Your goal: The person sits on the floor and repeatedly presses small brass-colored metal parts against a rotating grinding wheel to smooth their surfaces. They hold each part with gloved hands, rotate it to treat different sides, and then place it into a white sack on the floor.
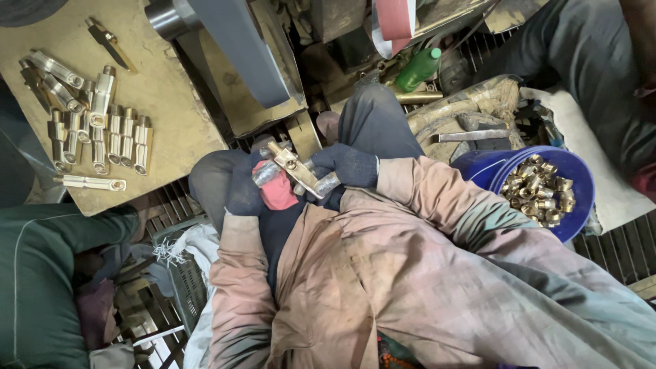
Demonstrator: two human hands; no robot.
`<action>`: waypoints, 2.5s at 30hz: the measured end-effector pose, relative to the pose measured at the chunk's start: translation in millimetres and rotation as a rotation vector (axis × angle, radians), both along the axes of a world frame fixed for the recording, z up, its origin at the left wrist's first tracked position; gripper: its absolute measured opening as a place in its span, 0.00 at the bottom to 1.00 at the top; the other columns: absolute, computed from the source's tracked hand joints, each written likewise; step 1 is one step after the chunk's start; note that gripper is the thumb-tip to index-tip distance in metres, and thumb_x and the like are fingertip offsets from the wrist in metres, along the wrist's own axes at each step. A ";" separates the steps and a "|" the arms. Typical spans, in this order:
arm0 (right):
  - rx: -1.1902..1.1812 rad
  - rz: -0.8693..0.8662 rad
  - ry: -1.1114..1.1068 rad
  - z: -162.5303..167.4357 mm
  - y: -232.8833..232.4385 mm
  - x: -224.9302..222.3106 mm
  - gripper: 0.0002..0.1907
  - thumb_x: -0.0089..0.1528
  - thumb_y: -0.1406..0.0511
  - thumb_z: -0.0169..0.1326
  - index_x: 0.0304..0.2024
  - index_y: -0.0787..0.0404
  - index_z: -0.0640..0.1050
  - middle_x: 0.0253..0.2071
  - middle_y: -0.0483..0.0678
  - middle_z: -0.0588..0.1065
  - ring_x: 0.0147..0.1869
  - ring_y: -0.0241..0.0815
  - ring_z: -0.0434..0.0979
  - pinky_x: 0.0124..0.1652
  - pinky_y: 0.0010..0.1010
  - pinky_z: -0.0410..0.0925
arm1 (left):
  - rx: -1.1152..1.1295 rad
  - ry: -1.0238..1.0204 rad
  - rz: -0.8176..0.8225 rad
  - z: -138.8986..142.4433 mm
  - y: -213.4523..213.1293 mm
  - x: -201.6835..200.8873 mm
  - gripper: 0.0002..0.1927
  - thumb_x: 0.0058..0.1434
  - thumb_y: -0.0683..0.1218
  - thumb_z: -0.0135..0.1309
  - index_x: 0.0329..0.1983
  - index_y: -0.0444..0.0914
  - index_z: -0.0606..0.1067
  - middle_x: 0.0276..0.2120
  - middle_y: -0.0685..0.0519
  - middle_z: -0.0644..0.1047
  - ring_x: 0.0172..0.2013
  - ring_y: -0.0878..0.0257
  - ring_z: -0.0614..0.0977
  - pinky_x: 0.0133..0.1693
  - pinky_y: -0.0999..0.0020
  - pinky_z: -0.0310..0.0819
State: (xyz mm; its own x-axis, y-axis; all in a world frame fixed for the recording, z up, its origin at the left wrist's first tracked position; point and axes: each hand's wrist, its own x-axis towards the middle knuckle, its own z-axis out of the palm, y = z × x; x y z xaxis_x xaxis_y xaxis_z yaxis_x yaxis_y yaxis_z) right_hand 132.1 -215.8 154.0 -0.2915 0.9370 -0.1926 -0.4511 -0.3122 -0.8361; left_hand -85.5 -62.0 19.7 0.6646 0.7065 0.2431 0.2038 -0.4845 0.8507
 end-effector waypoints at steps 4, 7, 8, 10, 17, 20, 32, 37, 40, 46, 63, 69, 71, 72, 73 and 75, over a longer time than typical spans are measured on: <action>0.210 -0.065 -0.345 -0.8 -2.1 -2.2 0.23 0.63 0.70 0.64 0.59 0.73 0.76 0.49 0.56 0.81 0.50 0.40 0.82 0.49 0.32 0.76 | -0.143 0.044 -0.089 1.4 2.9 -10.3 0.11 0.61 0.43 0.60 0.46 0.36 0.77 0.40 0.48 0.79 0.43 0.52 0.81 0.48 0.59 0.73; 0.172 -0.011 -0.265 3.5 -5.7 -7.2 0.23 0.63 0.69 0.64 0.59 0.70 0.76 0.48 0.53 0.80 0.50 0.37 0.81 0.50 0.31 0.76 | -0.222 0.062 -0.144 3.2 1.0 -14.9 0.11 0.61 0.43 0.60 0.46 0.36 0.77 0.40 0.48 0.80 0.42 0.53 0.81 0.47 0.60 0.74; 0.130 0.016 -0.187 5.7 -7.5 -8.3 0.23 0.63 0.69 0.63 0.59 0.69 0.76 0.48 0.53 0.81 0.50 0.37 0.81 0.49 0.31 0.76 | -0.243 0.067 -0.158 4.3 -0.1 -16.2 0.11 0.62 0.42 0.60 0.46 0.36 0.77 0.40 0.48 0.80 0.42 0.54 0.81 0.47 0.61 0.74; 0.127 0.045 -0.124 11.1 -12.6 -10.2 0.21 0.64 0.68 0.62 0.59 0.69 0.77 0.47 0.52 0.81 0.49 0.37 0.82 0.49 0.31 0.77 | -0.284 0.074 -0.186 8.2 0.0 -18.8 0.10 0.62 0.42 0.59 0.46 0.36 0.78 0.40 0.49 0.80 0.42 0.54 0.81 0.46 0.61 0.74; 0.161 0.012 -0.281 13.4 -21.5 -10.9 0.16 0.69 0.66 0.59 0.57 0.68 0.80 0.44 0.51 0.84 0.47 0.36 0.85 0.48 0.31 0.78 | -0.478 0.098 -0.361 33.9 3.6 -20.0 0.09 0.62 0.41 0.58 0.45 0.35 0.78 0.39 0.49 0.81 0.41 0.57 0.82 0.44 0.64 0.76; 0.157 -0.097 -0.430 12.5 -23.1 -1.7 0.14 0.72 0.66 0.57 0.56 0.68 0.82 0.42 0.51 0.85 0.46 0.37 0.88 0.47 0.31 0.79 | -0.563 0.108 -0.439 47.2 6.3 -19.1 0.09 0.62 0.41 0.58 0.45 0.35 0.79 0.39 0.50 0.81 0.40 0.58 0.82 0.44 0.65 0.76; 0.453 -0.156 -0.504 40.5 -2.4 13.8 0.27 0.63 0.68 0.64 0.64 0.66 0.74 0.62 0.54 0.76 0.66 0.40 0.75 0.64 0.32 0.69 | -0.689 0.146 -0.641 66.3 7.0 -8.7 0.08 0.63 0.39 0.56 0.45 0.34 0.80 0.38 0.51 0.83 0.38 0.62 0.84 0.41 0.69 0.78; 0.131 -0.238 -0.481 20.0 -14.5 19.9 0.21 0.61 0.68 0.66 0.56 0.65 0.80 0.53 0.50 0.82 0.56 0.37 0.81 0.55 0.28 0.74 | -0.702 0.150 -0.490 63.5 -0.3 -12.9 0.08 0.66 0.42 0.57 0.46 0.36 0.81 0.37 0.52 0.83 0.37 0.63 0.83 0.39 0.68 0.78; 0.178 -0.363 -0.391 10.6 -18.8 22.9 0.20 0.61 0.70 0.66 0.55 0.67 0.79 0.54 0.52 0.80 0.57 0.38 0.80 0.57 0.29 0.73 | -0.292 0.230 -0.470 55.0 -7.7 -18.3 0.10 0.55 0.44 0.62 0.39 0.37 0.81 0.32 0.51 0.81 0.35 0.59 0.81 0.38 0.65 0.76; -0.013 -0.457 -0.150 20.2 -17.4 28.7 0.22 0.62 0.71 0.63 0.58 0.67 0.77 0.54 0.50 0.79 0.53 0.37 0.81 0.52 0.31 0.76 | 0.196 0.338 -0.364 31.2 -15.6 -31.9 0.11 0.52 0.44 0.64 0.38 0.37 0.80 0.31 0.50 0.80 0.34 0.59 0.80 0.38 0.64 0.76; 0.172 -0.345 -0.425 -4.8 31.3 71.1 0.21 0.66 0.67 0.61 0.62 0.63 0.75 0.54 0.48 0.79 0.54 0.34 0.78 0.51 0.26 0.74 | -0.257 0.154 -0.132 37.2 35.0 19.3 0.13 0.54 0.42 0.63 0.42 0.35 0.79 0.32 0.51 0.80 0.34 0.61 0.79 0.38 0.66 0.75; -0.031 -0.447 -0.361 -29.6 61.9 78.5 0.22 0.64 0.69 0.62 0.60 0.65 0.76 0.50 0.50 0.80 0.47 0.35 0.81 0.43 0.28 0.79 | -0.410 0.100 -0.068 24.6 56.8 44.8 0.14 0.54 0.41 0.63 0.44 0.35 0.79 0.33 0.51 0.80 0.34 0.62 0.79 0.38 0.67 0.75; -0.063 -0.465 -0.314 -35.1 68.7 78.0 0.21 0.63 0.69 0.61 0.59 0.65 0.76 0.50 0.49 0.80 0.47 0.35 0.82 0.42 0.29 0.80 | -0.440 0.098 -0.061 20.4 58.5 48.4 0.14 0.54 0.41 0.63 0.45 0.35 0.79 0.33 0.51 0.80 0.34 0.62 0.79 0.38 0.67 0.75; -0.064 -0.471 -0.317 -37.1 71.1 77.3 0.21 0.63 0.69 0.61 0.59 0.65 0.76 0.49 0.50 0.80 0.46 0.36 0.82 0.42 0.29 0.80 | -0.452 0.099 -0.060 18.7 59.7 49.8 0.14 0.54 0.41 0.63 0.45 0.35 0.79 0.33 0.51 0.79 0.34 0.62 0.79 0.38 0.67 0.75; -0.064 -0.477 -0.321 -38.5 73.4 76.6 0.21 0.63 0.69 0.61 0.60 0.66 0.76 0.49 0.50 0.80 0.46 0.36 0.81 0.42 0.30 0.80 | -0.464 0.099 -0.060 17.1 59.4 51.0 0.14 0.54 0.41 0.63 0.45 0.35 0.79 0.33 0.51 0.79 0.34 0.62 0.79 0.38 0.67 0.75; -0.068 -0.487 -0.330 -39.3 76.6 74.1 0.21 0.63 0.69 0.61 0.59 0.66 0.76 0.49 0.51 0.80 0.46 0.36 0.82 0.42 0.30 0.81 | -0.486 0.102 -0.061 15.0 59.9 52.7 0.15 0.55 0.40 0.63 0.46 0.35 0.79 0.33 0.52 0.79 0.34 0.62 0.79 0.38 0.68 0.75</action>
State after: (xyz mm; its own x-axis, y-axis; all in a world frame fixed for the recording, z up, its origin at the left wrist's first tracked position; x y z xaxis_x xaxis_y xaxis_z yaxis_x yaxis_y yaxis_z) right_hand 206.2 -139.2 114.7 0.2542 0.9303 -0.2643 -0.2757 -0.1922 -0.9418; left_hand -32.8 -2.1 34.7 0.7117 0.6810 -0.1725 0.2811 -0.0510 0.9583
